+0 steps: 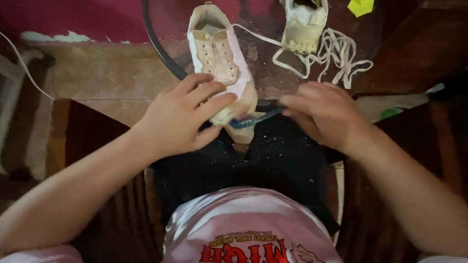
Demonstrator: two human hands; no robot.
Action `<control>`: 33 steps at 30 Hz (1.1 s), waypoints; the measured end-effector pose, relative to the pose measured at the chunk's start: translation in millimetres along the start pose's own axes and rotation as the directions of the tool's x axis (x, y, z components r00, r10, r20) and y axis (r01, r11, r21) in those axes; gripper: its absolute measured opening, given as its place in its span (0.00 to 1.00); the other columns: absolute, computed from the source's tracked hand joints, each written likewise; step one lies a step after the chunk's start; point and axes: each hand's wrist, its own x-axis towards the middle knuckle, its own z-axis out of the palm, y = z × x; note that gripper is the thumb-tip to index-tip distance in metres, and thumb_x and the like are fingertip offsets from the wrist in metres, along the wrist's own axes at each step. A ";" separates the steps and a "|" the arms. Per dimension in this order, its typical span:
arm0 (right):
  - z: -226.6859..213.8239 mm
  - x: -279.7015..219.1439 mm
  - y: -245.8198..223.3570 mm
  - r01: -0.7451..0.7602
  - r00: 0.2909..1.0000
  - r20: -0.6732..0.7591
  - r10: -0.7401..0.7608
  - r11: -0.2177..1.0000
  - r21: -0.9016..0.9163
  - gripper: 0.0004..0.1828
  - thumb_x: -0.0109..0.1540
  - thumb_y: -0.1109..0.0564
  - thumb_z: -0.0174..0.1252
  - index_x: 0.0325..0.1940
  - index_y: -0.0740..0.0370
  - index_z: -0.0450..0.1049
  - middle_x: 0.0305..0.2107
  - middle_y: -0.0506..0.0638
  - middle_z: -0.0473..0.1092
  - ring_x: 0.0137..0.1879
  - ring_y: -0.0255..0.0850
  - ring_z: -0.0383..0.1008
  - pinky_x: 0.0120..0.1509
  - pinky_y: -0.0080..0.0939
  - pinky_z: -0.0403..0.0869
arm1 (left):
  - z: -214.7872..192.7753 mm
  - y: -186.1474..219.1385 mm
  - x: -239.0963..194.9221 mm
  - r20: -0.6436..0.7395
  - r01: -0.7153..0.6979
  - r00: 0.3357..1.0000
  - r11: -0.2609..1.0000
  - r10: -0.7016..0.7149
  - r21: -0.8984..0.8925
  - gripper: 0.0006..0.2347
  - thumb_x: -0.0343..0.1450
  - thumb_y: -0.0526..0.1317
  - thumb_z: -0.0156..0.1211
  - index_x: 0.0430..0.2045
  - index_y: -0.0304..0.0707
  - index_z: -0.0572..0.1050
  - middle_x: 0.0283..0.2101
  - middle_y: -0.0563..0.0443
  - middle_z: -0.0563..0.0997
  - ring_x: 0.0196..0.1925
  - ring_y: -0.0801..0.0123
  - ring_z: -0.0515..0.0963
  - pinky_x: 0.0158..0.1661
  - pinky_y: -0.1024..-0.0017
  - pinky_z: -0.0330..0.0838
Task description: The person scrubs a white sneaker with a toothbrush, repeatedly dipping the brush into a green bowl of water and brushing the upper, sides, and sole. The shoe is rotated to access different areas while the other shoe and laces remain on the table.
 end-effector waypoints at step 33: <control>30.7 40.7 15.5 -0.033 0.978 -0.197 0.062 0.988 0.149 0.09 0.70 0.44 0.55 0.48 0.43 0.79 0.26 0.41 0.70 0.35 0.44 0.74 0.37 0.42 0.73 | -24.1 -46.4 -16.5 0.116 0.180 0.982 0.921 -0.148 -0.346 0.17 0.71 0.41 0.66 0.54 0.37 0.77 0.59 0.44 0.80 0.57 0.43 0.80 0.52 0.54 0.77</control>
